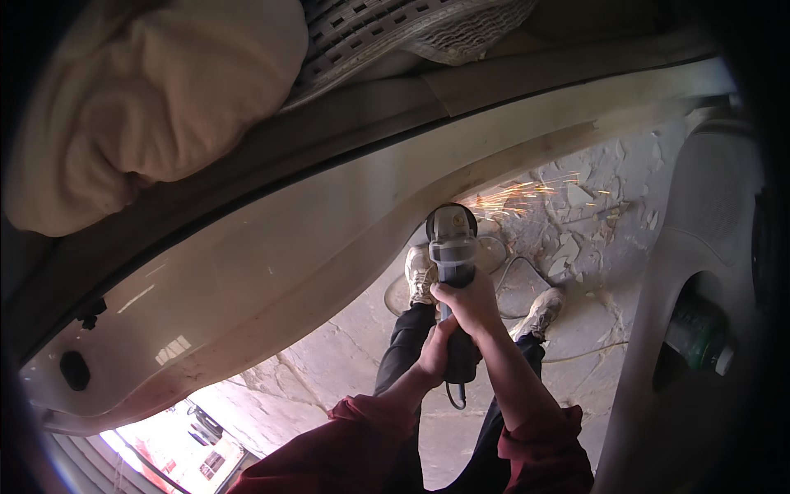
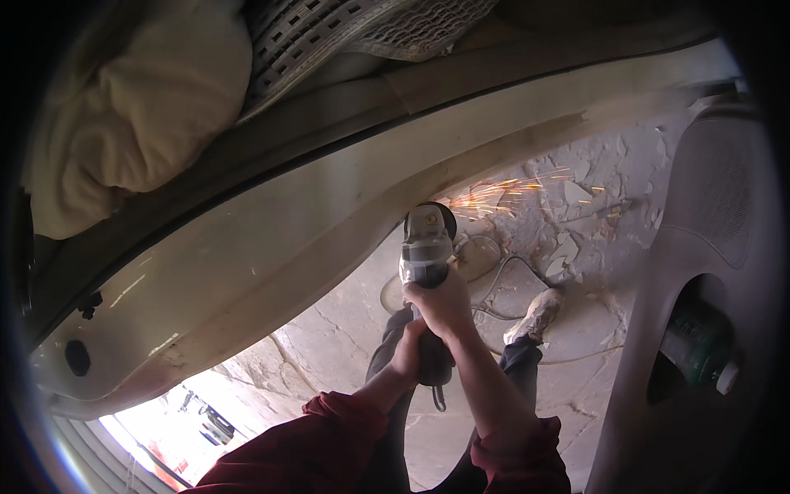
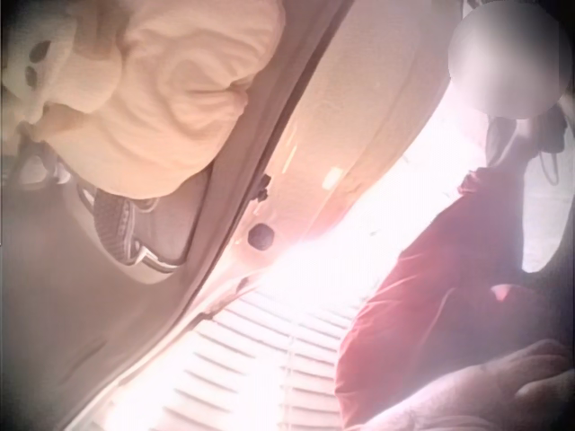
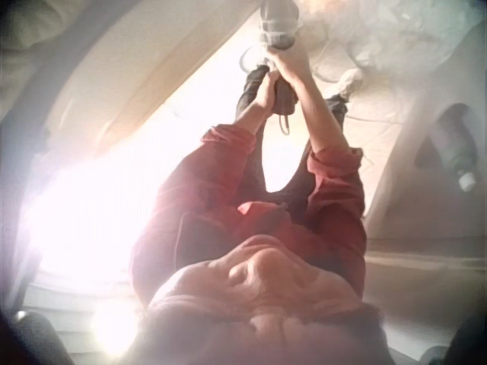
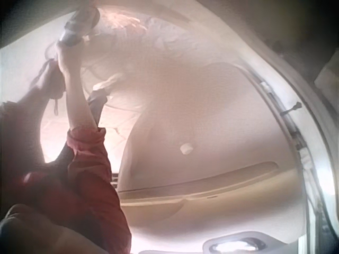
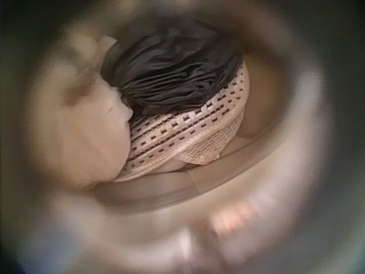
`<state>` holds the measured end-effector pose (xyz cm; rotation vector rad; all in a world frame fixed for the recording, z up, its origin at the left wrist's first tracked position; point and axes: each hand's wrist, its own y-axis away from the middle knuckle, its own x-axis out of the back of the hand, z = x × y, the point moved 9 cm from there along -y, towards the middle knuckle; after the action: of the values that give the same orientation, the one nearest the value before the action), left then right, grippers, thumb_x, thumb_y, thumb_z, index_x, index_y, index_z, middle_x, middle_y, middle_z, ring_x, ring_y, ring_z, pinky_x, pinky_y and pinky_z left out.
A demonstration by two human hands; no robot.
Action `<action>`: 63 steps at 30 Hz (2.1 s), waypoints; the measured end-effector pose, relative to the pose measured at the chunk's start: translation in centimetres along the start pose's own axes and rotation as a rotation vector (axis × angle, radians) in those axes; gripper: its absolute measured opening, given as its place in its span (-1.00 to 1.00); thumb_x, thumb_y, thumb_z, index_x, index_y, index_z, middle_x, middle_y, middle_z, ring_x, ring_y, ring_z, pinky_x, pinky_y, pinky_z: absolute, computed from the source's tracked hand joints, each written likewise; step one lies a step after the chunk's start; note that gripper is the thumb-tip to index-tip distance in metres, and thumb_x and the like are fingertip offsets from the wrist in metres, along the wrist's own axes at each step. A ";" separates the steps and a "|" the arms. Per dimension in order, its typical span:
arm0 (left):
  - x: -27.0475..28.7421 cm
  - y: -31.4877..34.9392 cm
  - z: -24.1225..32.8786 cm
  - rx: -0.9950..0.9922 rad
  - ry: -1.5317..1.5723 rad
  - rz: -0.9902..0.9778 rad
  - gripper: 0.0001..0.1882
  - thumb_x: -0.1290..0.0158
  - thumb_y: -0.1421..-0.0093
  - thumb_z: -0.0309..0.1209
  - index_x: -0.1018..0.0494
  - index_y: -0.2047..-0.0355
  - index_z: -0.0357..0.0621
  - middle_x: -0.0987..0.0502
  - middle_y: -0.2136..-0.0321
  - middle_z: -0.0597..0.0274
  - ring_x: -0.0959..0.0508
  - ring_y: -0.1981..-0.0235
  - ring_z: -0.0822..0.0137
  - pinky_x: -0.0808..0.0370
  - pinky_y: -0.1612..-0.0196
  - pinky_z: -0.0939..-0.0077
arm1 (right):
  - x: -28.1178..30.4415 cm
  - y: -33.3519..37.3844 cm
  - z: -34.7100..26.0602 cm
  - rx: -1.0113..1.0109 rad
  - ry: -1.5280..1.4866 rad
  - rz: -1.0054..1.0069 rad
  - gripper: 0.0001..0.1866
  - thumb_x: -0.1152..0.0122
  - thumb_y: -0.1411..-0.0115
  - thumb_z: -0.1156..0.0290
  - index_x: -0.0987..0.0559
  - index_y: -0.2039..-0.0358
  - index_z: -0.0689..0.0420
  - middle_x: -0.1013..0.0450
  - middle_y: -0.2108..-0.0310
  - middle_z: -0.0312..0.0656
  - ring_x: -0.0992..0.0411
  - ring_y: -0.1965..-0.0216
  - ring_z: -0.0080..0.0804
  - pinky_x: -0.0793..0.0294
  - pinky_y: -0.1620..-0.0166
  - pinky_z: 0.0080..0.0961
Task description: The person uses an angle grinder to remove paint and rust from the side panel and wheel arch of a white car. They move along the vehicle, grinding different sections and generating sparks, then walk through the garage and place the tool on a workbench.
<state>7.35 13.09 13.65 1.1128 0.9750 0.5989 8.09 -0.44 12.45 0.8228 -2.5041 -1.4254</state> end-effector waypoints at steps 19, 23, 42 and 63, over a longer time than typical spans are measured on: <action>-1.4 -3.3 -2.3 -0.099 0.071 -0.060 -0.46 0.19 -0.32 0.03 -0.50 0.10 -0.20 -0.59 0.37 0.14 -0.62 0.40 0.30 -0.57 0.30 0.42 | 2.2 -0.6 0.9 -0.023 0.150 0.016 -0.71 -0.36 0.02 0.44 -0.49 0.31 0.26 -0.51 0.51 -0.18 -0.51 0.50 -0.43 -0.48 0.40 -0.43; -2.0 -3.8 -1.9 -0.122 -0.018 -0.091 -0.48 0.18 -0.30 0.01 -0.52 0.16 -0.21 -0.59 0.39 0.17 -0.60 0.43 0.33 -0.53 0.34 0.46 | 3.0 -0.8 0.6 0.028 0.116 0.053 -0.70 -0.39 0.02 0.45 -0.49 0.29 0.26 -0.52 0.45 -0.17 -0.49 0.51 -0.43 -0.48 0.40 -0.45; -1.8 -3.5 -2.4 -0.102 0.089 -0.055 -0.51 0.13 -0.31 0.01 -0.52 0.15 -0.19 -0.59 0.35 0.19 -0.60 0.37 0.35 -0.53 0.27 0.48 | 2.6 -0.9 0.6 0.014 0.125 0.013 -0.75 -0.38 0.03 0.40 -0.53 0.40 0.25 -0.51 0.53 -0.19 -0.50 0.52 -0.41 -0.48 0.39 -0.41; -2.6 -0.8 0.1 -0.088 -0.058 0.066 -0.50 0.19 -0.38 0.00 -0.48 0.19 -0.22 -0.59 0.42 0.12 -0.62 0.46 0.25 -0.60 0.34 0.38 | 1.6 -0.7 1.4 -0.163 -0.058 -0.096 -0.76 -0.38 0.03 0.36 -0.59 0.38 0.23 -0.52 0.48 -0.22 -0.48 0.47 -0.47 -0.46 0.34 -0.45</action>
<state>6.11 10.66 13.84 1.0815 0.8572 0.6539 6.50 -0.45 10.87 0.8930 -2.3775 -1.6817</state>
